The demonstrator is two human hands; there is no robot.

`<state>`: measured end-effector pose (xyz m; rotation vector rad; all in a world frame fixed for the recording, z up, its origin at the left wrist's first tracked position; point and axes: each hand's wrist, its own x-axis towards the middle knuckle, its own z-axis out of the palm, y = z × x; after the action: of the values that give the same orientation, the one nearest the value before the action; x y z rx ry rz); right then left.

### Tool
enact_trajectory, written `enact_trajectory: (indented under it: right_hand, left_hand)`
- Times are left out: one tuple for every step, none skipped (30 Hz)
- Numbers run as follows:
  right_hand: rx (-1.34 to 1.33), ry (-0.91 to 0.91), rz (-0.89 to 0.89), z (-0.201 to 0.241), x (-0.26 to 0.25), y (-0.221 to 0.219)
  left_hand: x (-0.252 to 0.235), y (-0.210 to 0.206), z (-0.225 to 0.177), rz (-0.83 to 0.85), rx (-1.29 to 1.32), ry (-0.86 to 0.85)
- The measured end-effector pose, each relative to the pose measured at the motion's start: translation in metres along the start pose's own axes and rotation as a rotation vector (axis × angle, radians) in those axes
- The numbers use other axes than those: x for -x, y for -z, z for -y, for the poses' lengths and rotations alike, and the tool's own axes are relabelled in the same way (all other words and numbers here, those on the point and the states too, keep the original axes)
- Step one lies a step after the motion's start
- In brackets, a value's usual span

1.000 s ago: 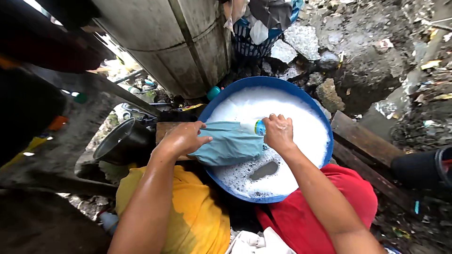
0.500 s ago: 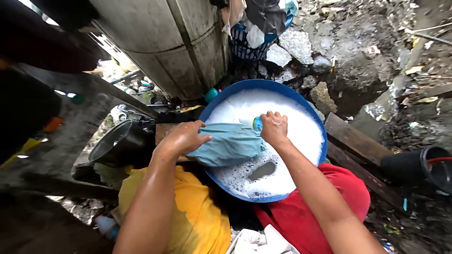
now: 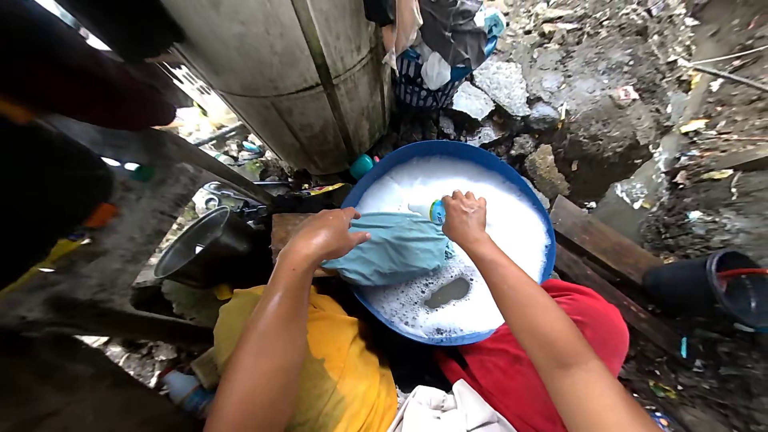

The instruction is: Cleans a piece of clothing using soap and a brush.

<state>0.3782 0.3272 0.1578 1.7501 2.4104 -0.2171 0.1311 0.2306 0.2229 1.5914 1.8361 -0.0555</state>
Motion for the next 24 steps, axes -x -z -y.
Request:
enact_trajectory:
  right_hand:
    - [-0.001, -0.004, 0.0, -0.001, 0.0, 0.0]
    - [-0.001, -0.01, 0.003, -0.002, 0.0, 0.0]
    - [-0.003, -0.014, 0.005, -0.003, 0.0, 0.0]
    - [-0.013, -0.014, 0.007, -0.003, 0.0, 0.0]
    - [-0.025, -0.012, 0.012, -0.004, 0.002, 0.001]
    - [-0.031, -0.006, 0.019, -0.004, 0.003, 0.002]
    - [-0.03, 0.0, 0.026, -0.004, 0.005, 0.003]
    - [-0.024, 0.005, 0.037, -0.004, 0.007, 0.004]
    - [-0.014, 0.005, 0.056, -0.004, 0.009, 0.005]
    - [0.0, 0.002, 0.075, -0.004, 0.01, 0.006]
    - [0.008, -0.002, 0.09, -0.005, 0.011, 0.006]
    - [0.013, -0.006, 0.098, -0.006, 0.012, 0.006]
    - [0.018, -0.012, 0.099, -0.009, 0.013, 0.005]
    - [0.025, -0.02, 0.102, -0.011, 0.013, 0.004]
    - [0.037, -0.028, 0.104, -0.012, 0.013, 0.003]
    - [0.046, -0.034, 0.103, -0.013, 0.013, 0.003]
    - [0.051, -0.037, 0.102, -0.014, 0.013, 0.003]
    - [0.051, -0.037, 0.102, -0.014, 0.013, 0.003]
    - [0.051, -0.036, 0.102, -0.014, 0.014, 0.002]
    - [0.051, -0.034, 0.101, -0.014, 0.014, 0.002]
    - [0.052, -0.032, 0.096, -0.014, 0.014, 0.002]
    - [0.051, -0.031, 0.095, -0.014, 0.014, 0.003]
    - [0.049, -0.032, 0.089, -0.014, 0.014, 0.003]
    - [0.048, -0.034, 0.081, -0.014, 0.014, 0.002]
  left_hand:
    - [0.0, 0.0, 0.0, 0.003, -0.001, -0.002]
    - [0.001, 0.0, -0.001, 0.007, 0.001, -0.003]
    - [0.001, 0.001, -0.001, 0.012, 0.002, -0.005]
    - [0.001, 0.001, 0.0, 0.011, 0.007, -0.013]
    - [0.001, 0.001, 0.0, 0.007, 0.009, -0.018]
    - [0.001, 0.001, 0.0, 0.004, 0.008, -0.019]
    - [0.001, 0.001, 0.0, 0.003, 0.011, -0.02]
    - [0.002, 0.001, 0.0, 0.003, 0.015, -0.022]
    - [0.002, 0.001, 0.0, 0.004, 0.015, -0.022]
    - [0.003, 0.001, 0.0, 0.007, 0.011, -0.02]
    - [0.003, 0.001, 0.0, 0.008, 0.007, -0.02]
    - [0.004, 0.001, 0.0, 0.009, 0.004, -0.021]
    - [0.004, 0.001, 0.0, 0.009, 0.002, -0.021]
    - [0.005, 0.001, -0.001, 0.008, 0.004, -0.02]
    - [0.005, 0.001, 0.0, 0.008, 0.005, -0.018]
    - [0.005, 0.001, 0.0, 0.009, 0.005, -0.014]
    - [0.004, 0.0, 0.0, 0.01, 0.003, -0.012]
    - [0.004, 0.0, 0.001, 0.011, 0.003, -0.01]
    - [0.004, 0.0, 0.001, 0.011, 0.005, -0.007]
    - [0.003, 0.0, 0.002, 0.01, 0.004, -0.005]
    - [0.003, 0.0, 0.002, 0.009, 0.004, -0.004]
    - [0.004, 0.001, 0.002, 0.008, 0.005, -0.004]
    - [0.005, 0.001, 0.002, 0.008, 0.005, -0.003]
    - [0.005, 0.001, 0.002, 0.007, 0.005, -0.004]
